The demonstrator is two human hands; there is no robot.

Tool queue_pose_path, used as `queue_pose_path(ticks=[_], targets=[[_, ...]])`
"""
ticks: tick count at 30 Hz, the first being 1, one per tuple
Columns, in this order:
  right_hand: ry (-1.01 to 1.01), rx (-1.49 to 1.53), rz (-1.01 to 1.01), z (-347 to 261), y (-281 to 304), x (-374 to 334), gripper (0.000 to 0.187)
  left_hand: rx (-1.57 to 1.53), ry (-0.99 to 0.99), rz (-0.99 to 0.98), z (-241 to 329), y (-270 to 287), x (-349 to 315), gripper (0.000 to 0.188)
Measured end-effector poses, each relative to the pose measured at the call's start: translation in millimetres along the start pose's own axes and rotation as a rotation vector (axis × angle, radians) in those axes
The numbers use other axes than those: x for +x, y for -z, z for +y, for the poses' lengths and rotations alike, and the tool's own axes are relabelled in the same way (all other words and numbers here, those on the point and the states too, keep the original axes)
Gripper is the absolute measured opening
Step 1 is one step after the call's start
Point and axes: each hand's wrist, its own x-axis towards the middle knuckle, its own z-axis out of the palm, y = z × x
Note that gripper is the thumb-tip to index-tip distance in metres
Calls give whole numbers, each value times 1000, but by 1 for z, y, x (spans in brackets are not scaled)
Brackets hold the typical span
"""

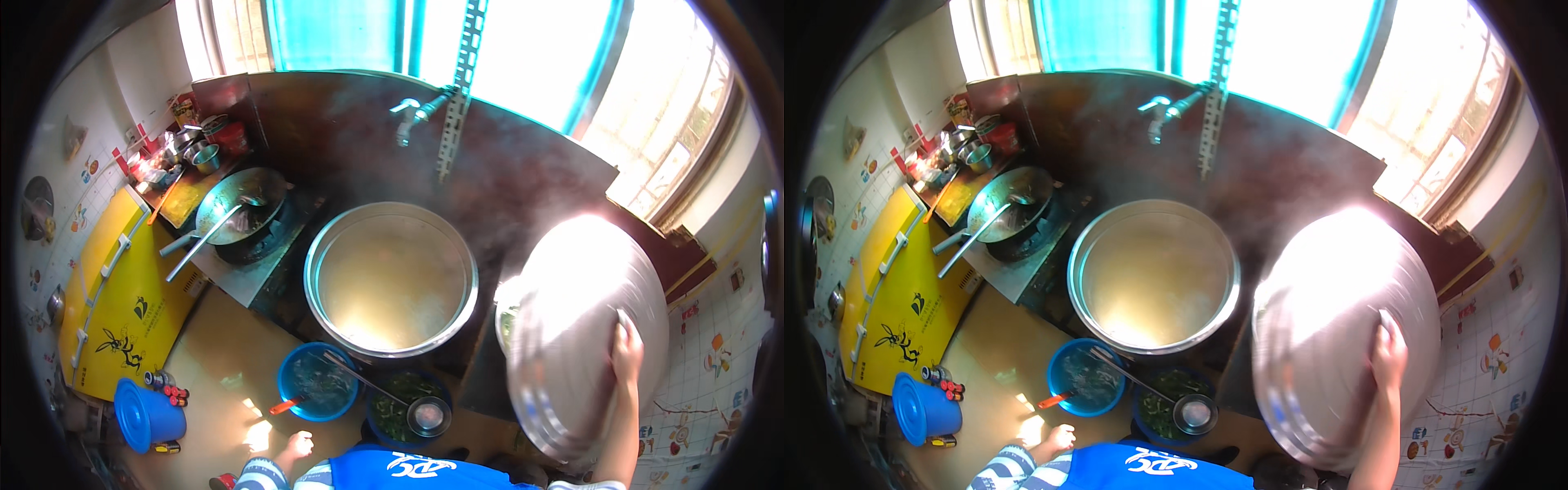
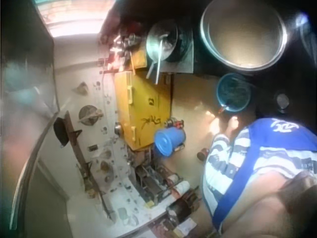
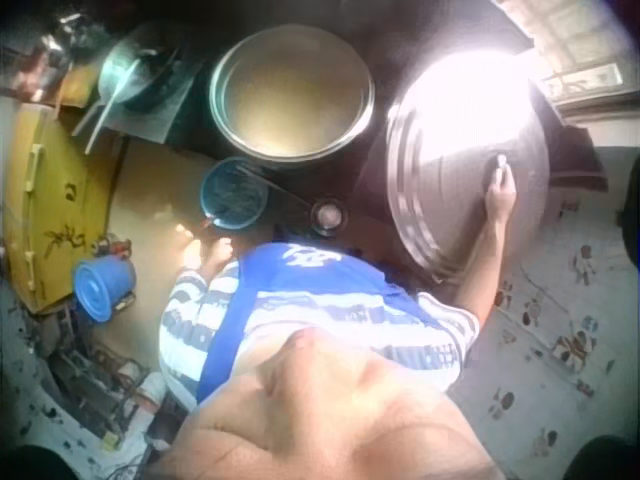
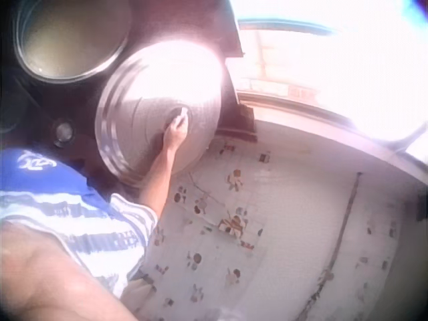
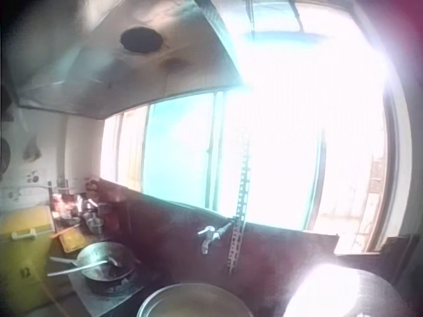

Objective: The person serves a bowl of noodle soup to a customer in a dining area. They then return to the kitchen, retrieve dough from a display case, and roll small pieces of dough into long, thin strips on a metal countertop. The person places the rolled noodles into a plastic container.

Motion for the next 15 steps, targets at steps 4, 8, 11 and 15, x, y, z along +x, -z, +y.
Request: queue_pose_path(ticks=[4, 8, 11, 15], targets=[[612, -179, -241, -91, -207, 51, 34, -48, 135, 138, -32, 53, -12, 31], [522, -317, -634, -231, -365, 17, 36, -398, 278, 135, -75, 84, -58, 29], [487, -351, -676, -241, -447, 3, 39, -256, 376, 123, -77, 71, -54, 30], [474, -145, -689, -212, -531, -11, 35, -181, 432, 138, -68, 71, -53, 31]])
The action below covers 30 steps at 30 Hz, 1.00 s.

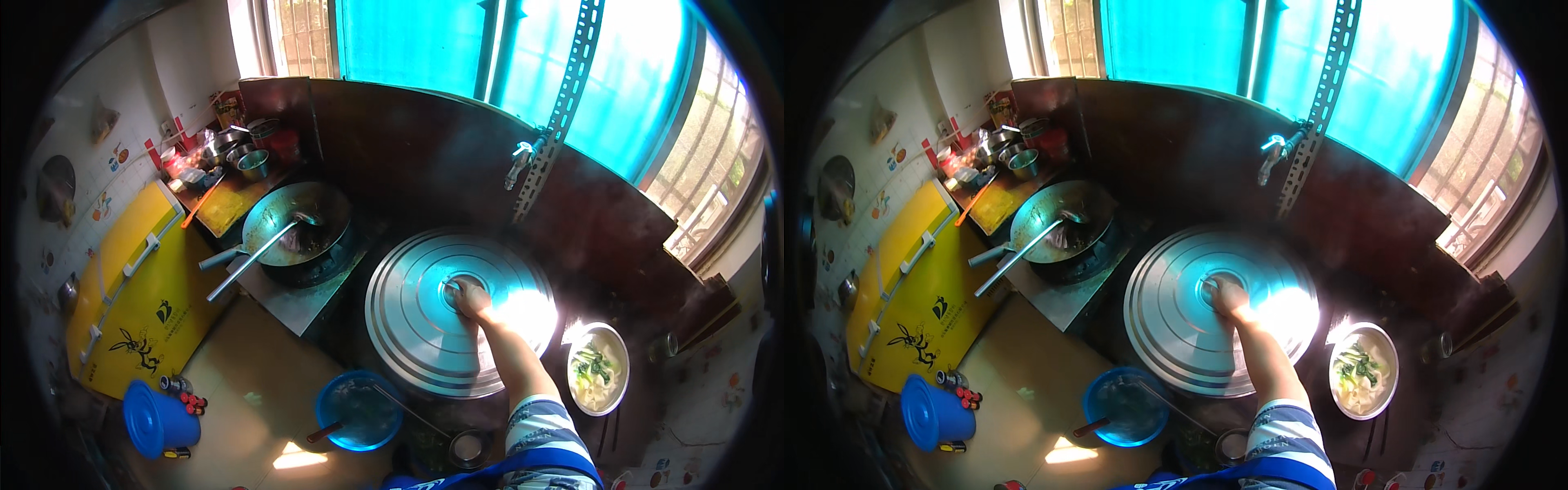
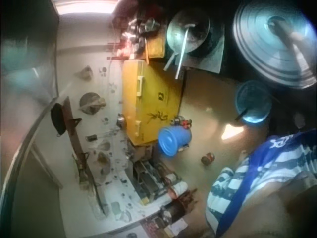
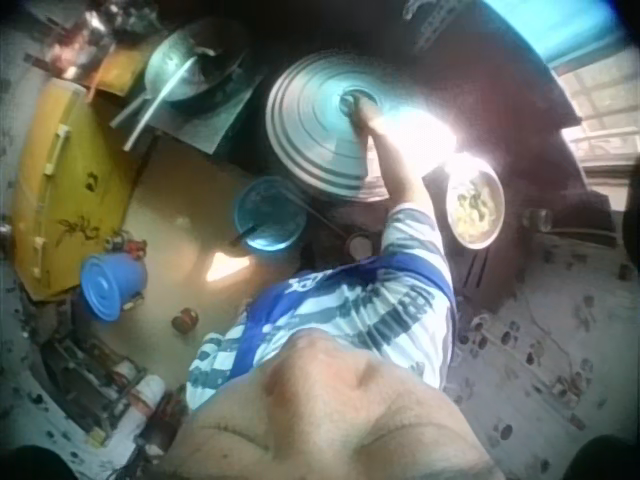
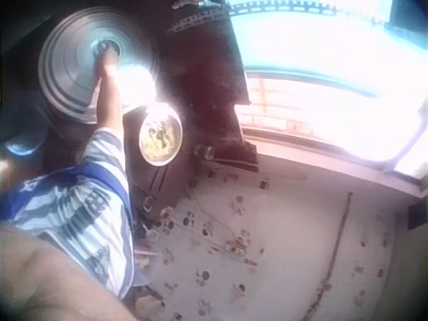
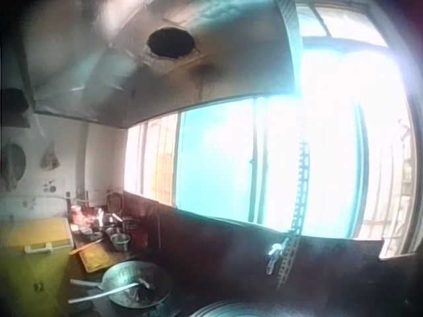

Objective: The person serves a bowl of noodle soup to a customer in a dining area. They then return to the kitchen, retrieve dough from a display case, and roll small pieces of dough into long, thin strips on a metal countertop. The person places the rolled noodles into a plastic container.

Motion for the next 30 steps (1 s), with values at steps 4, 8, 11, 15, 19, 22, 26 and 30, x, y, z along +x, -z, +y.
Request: queue_pose_path(ticks=[4, 8, 11, 15, 19, 22, 26, 30], targets=[[-47, 116, 39, 20, -40, 3, 37, 57, 28, 6, -2, -2, -3, 32], [-90, 212, 85, 45, -50, 0, 39, 161, -23, -9, 8, -13, 2, 33], [-214, 75, -54, 80, -43, -8, 44, 331, -174, -65, 35, -39, 14, 33], [61, -238, 266, 49, 22, -70, 51, 532, -597, -125, 127, -78, -11, 37], [264, -326, 621, 117, 162, -160, 18, 375, -734, -454, 294, -174, -109, 44], [-141, -285, 932, 229, 235, -241, 9, 351, -812, -550, 351, -257, -165, 37], [-618, 32, 613, 404, 252, -338, 27, 416, -985, -673, 387, -404, -214, 34], [-693, 951, 360, 376, 225, -332, 31, -14, -780, -583, 390, -491, -228, 42]])
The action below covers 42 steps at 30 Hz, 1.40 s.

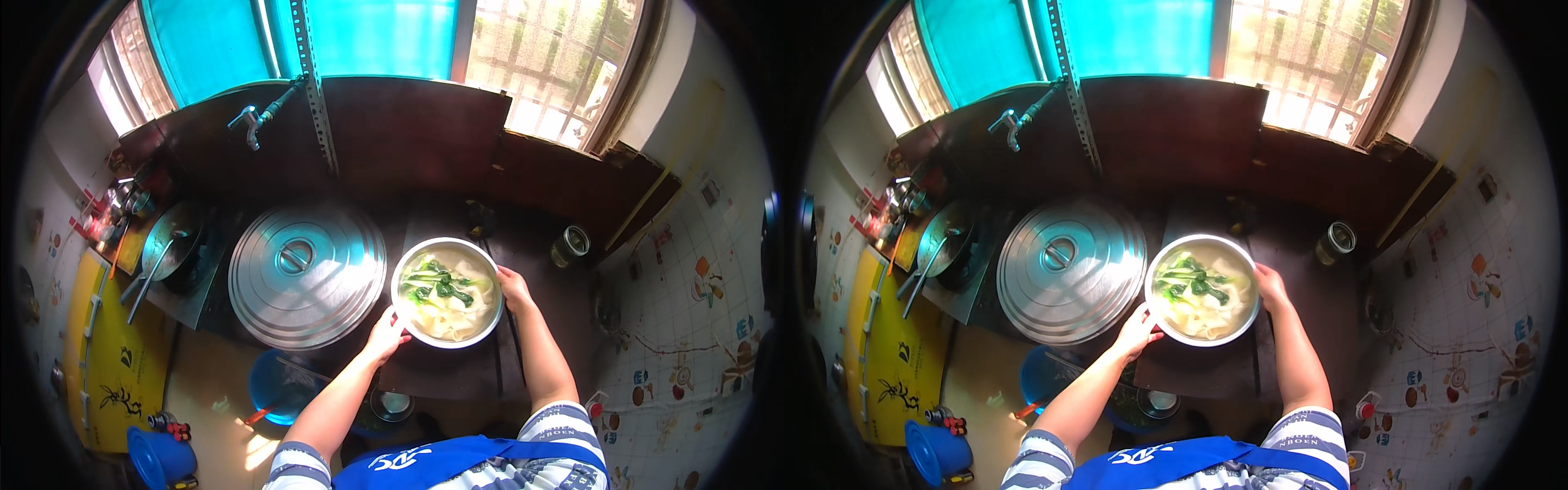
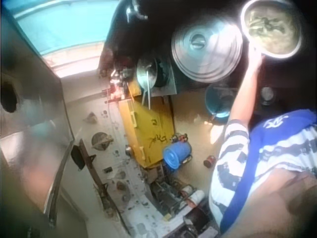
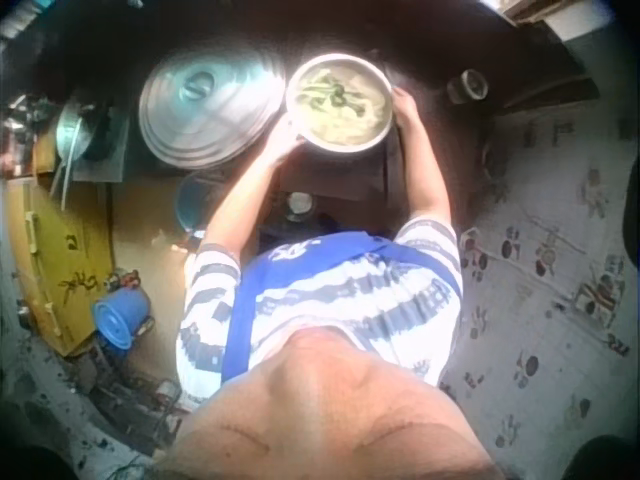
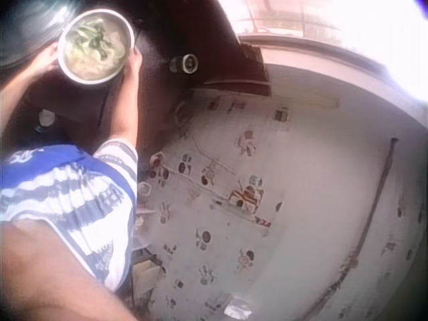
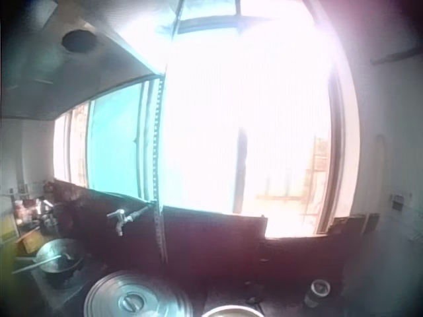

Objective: The person serves a bowl of noodle soup to a customer in a dining area. They then return to the kitchen, retrieve dough from a display case, and roll small pieces of dough into long, thin strips on a metal countertop. The person places the rolled noodles into a plastic container.

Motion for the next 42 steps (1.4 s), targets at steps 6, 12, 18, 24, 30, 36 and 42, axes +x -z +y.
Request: queue_pose_path(ticks=[6, 12, 18, 24, 30, 36, 42], targets=[[8, 192, -54, -18, -8, -28, 33, -198, 36, 167, 0, -30, -15, 30], [128, 261, -361, -44, -41, -90, 33, -299, 10, 296, -29, -3, -100, 35], [73, 112, -608, -48, -140, -220, 34, -440, -178, 537, -54, 53, -288, 35], [-32, 203, -995, -38, -283, -411, 37, -451, -351, 939, -133, 139, -506, 56], [-148, 8, -1338, -81, -438, -712, 38, -560, -202, 1207, -97, 206, -833, 48], [5, -106, -1960, -32, -587, -981, 37, -699, -313, 1555, -158, 246, -1077, 48], [-287, -272, -2185, 55, -652, -1301, 38, -867, -434, 1881, -254, 250, -1297, 48]])
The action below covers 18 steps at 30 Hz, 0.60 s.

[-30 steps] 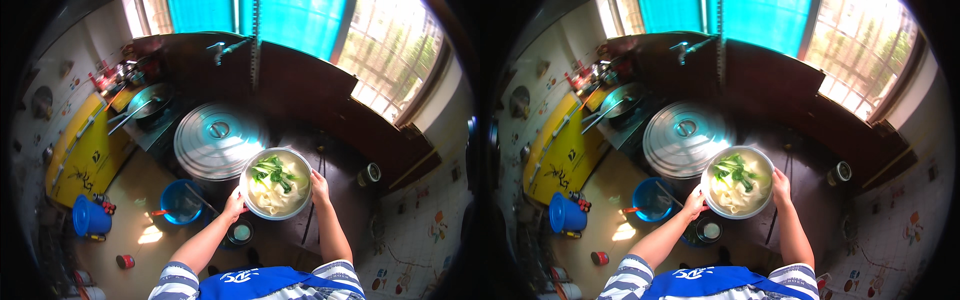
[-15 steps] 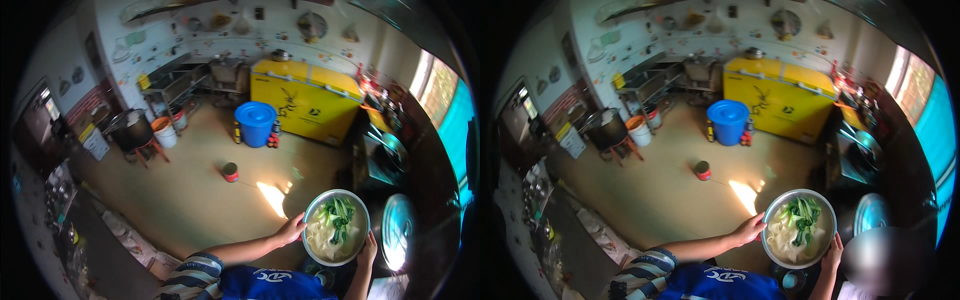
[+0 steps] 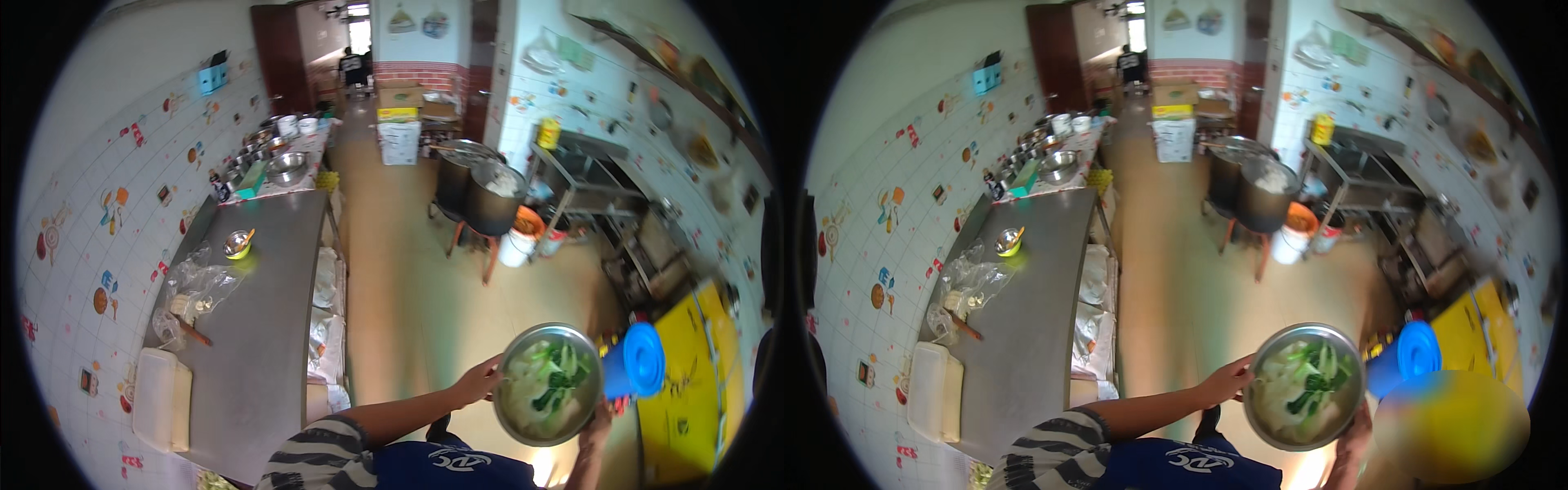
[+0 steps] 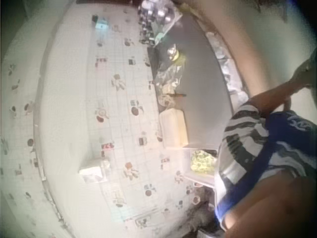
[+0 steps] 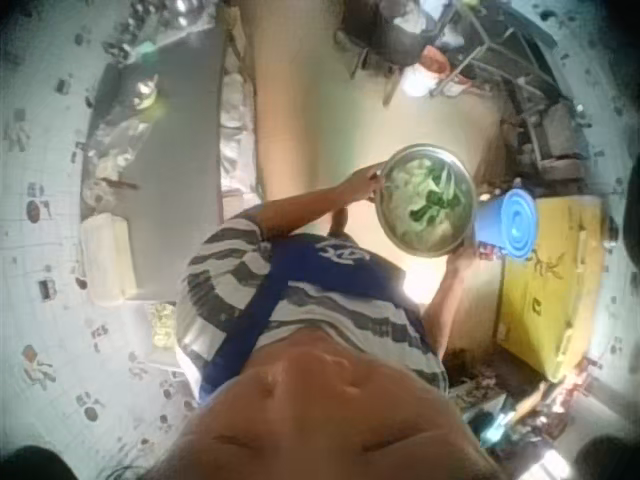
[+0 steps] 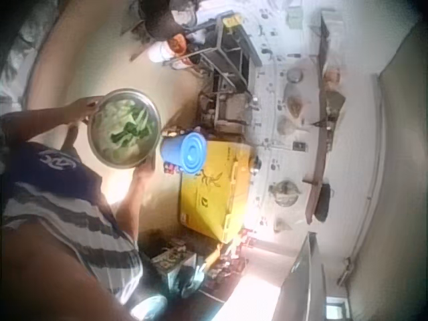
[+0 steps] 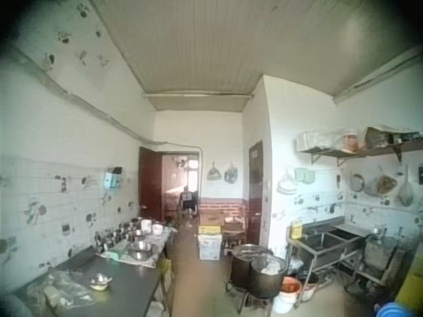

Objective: The person serves a bowl of noodle soup to a customer in a dining area. They then return to the kitchen, retrieve dough from a display case, and roll small pieces of dough into long, thin strips on a metal countertop. The person places the rolled noodles into a plastic container.

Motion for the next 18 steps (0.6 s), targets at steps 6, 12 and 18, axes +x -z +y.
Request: queue_pose_path(ticks=[6, 12, 18], targets=[[-199, -25, -324, 50, -224, 213, 33, -40, -51, 457, 82, 176, 67, 50], [-313, -26, -542, 129, -444, 393, 35, -137, -176, 683, 162, 362, 137, 48], [-327, -24, -687, 204, -646, 537, 33, -166, -185, 768, 251, 555, 214, 48]])
